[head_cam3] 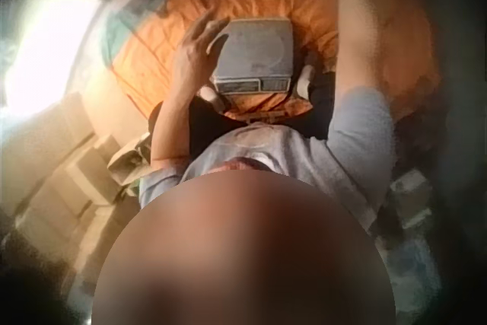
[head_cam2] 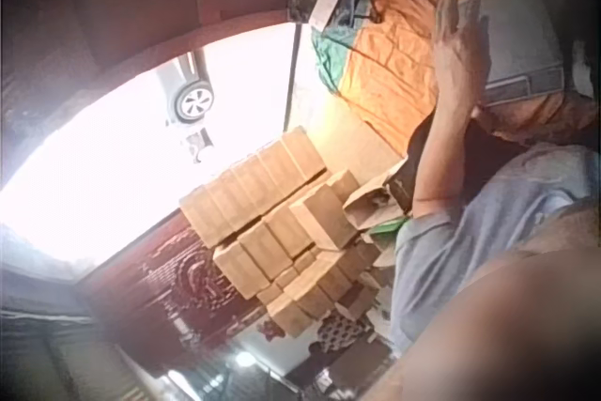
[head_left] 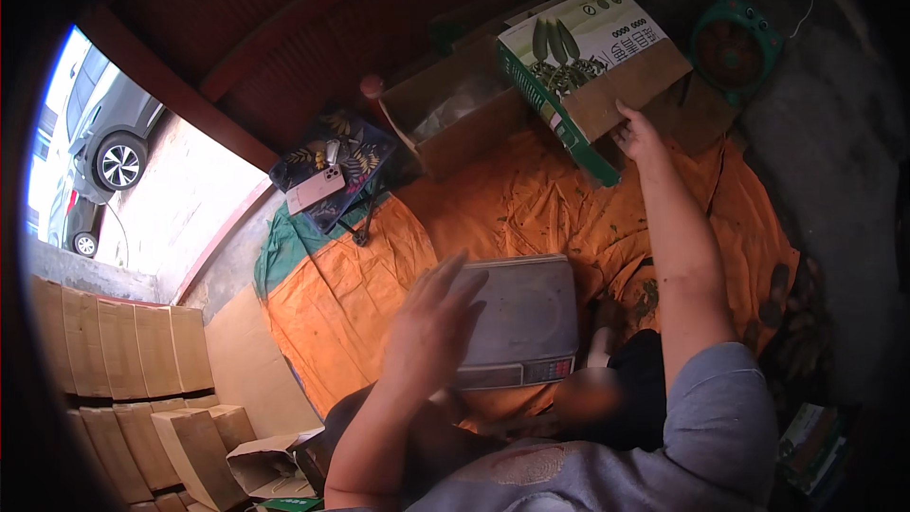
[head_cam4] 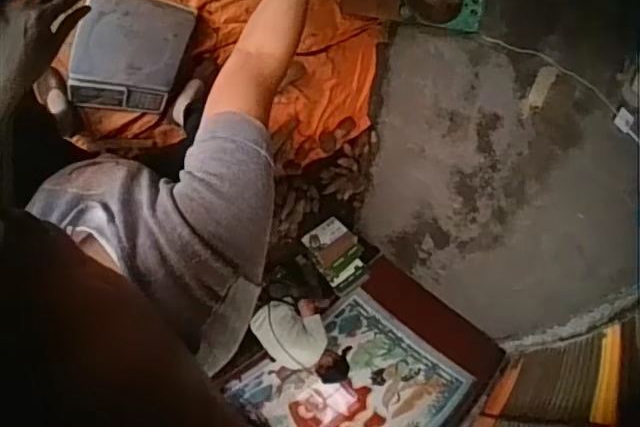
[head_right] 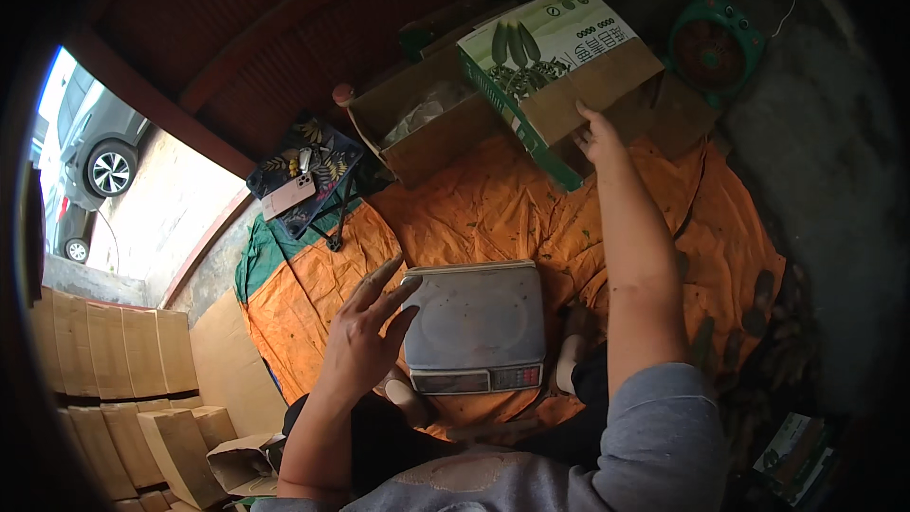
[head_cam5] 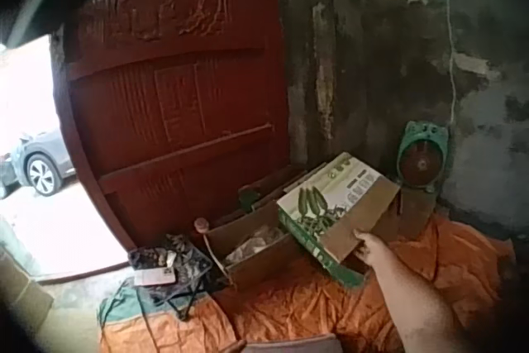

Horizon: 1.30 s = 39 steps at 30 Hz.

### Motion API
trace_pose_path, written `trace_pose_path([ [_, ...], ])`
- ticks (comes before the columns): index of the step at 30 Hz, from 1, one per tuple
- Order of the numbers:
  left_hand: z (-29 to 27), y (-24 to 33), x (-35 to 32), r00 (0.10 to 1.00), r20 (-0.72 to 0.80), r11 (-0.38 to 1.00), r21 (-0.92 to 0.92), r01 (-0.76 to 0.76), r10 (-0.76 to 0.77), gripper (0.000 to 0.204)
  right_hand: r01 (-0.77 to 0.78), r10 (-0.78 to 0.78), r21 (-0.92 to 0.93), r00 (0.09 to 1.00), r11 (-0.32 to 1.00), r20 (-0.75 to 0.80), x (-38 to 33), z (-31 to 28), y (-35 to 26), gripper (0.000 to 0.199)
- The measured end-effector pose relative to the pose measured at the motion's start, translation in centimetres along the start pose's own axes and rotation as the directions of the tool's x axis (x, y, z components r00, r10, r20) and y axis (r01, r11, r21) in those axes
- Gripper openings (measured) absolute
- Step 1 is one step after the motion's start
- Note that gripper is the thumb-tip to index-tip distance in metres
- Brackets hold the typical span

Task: Sorting and packing sweet potatoes into a cardboard box on a digital scale.

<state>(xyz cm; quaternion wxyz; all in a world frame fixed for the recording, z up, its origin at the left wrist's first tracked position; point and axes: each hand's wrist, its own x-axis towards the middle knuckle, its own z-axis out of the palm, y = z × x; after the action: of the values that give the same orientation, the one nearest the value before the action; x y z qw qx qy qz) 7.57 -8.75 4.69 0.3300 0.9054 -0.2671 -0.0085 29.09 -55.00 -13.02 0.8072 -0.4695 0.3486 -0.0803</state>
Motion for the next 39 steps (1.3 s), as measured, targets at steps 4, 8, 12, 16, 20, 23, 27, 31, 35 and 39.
trace_pose_path([
  [4,-0.4,-0.7,-1.4,0.995,-0.089,0.998,-0.036,0.048,-0.051,0.031,-0.006,0.004,0.080,1.000,0.997,0.026,-1.7,3.4,-0.7,0.056],
  [8,-1.9,-1.7,-2.5,0.980,-0.195,0.999,-0.033,0.033,-0.039,0.029,0.111,-0.146,0.165,0.965,0.980,0.219,-5.7,2.1,-2.6,0.050],
  [12,-3.7,-2.9,-4.3,0.942,-0.336,0.999,-0.044,-0.013,-0.002,0.028,0.297,-0.190,-0.359,0.934,0.885,0.304,-14.2,0.2,-4.8,0.030],
  [16,-5.1,-4.2,-5.2,0.905,-0.424,0.998,-0.029,-0.053,0.035,0.026,0.398,-0.114,-0.651,0.894,0.647,0.433,-24.7,-3.2,-6.1,0.028],
  [20,-5.4,-6.9,-6.1,0.822,-0.556,0.990,0.008,-0.142,0.122,0.023,0.633,-0.133,-0.745,0.774,0.213,0.619,-32.0,-3.5,-2.7,0.024],
  [23,-5.1,-7.7,-7.8,0.819,-0.574,0.994,-0.090,-0.070,0.005,0.025,0.761,-0.088,-0.618,0.614,-0.197,0.784,-38.7,-1.7,3.0,0.020],
  [27,-5.2,-7.3,-9.6,0.818,-0.571,0.997,-0.078,0.027,-0.067,0.025,0.806,-0.059,-0.530,0.535,-0.264,0.843,-42.4,-2.8,9.6,0.021],
  [31,-4.4,-10.8,-11.3,0.740,-0.662,0.987,0.161,-0.015,0.119,0.025,0.804,-0.082,-0.564,0.560,-0.189,0.825,-43.7,-4.5,13.7,0.019],
  [35,-4.3,-11.6,-12.0,0.767,-0.633,0.992,0.124,-0.035,0.107,0.022,0.800,-0.069,-0.568,0.566,-0.191,0.821,-44.6,-5.3,15.2,0.020],
  [39,-4.0,-12.2,-12.6,0.793,-0.603,0.986,0.163,0.013,0.089,0.022,0.803,0.012,-0.534,0.556,-0.263,0.831,-45.0,-6.2,16.0,0.025],
])
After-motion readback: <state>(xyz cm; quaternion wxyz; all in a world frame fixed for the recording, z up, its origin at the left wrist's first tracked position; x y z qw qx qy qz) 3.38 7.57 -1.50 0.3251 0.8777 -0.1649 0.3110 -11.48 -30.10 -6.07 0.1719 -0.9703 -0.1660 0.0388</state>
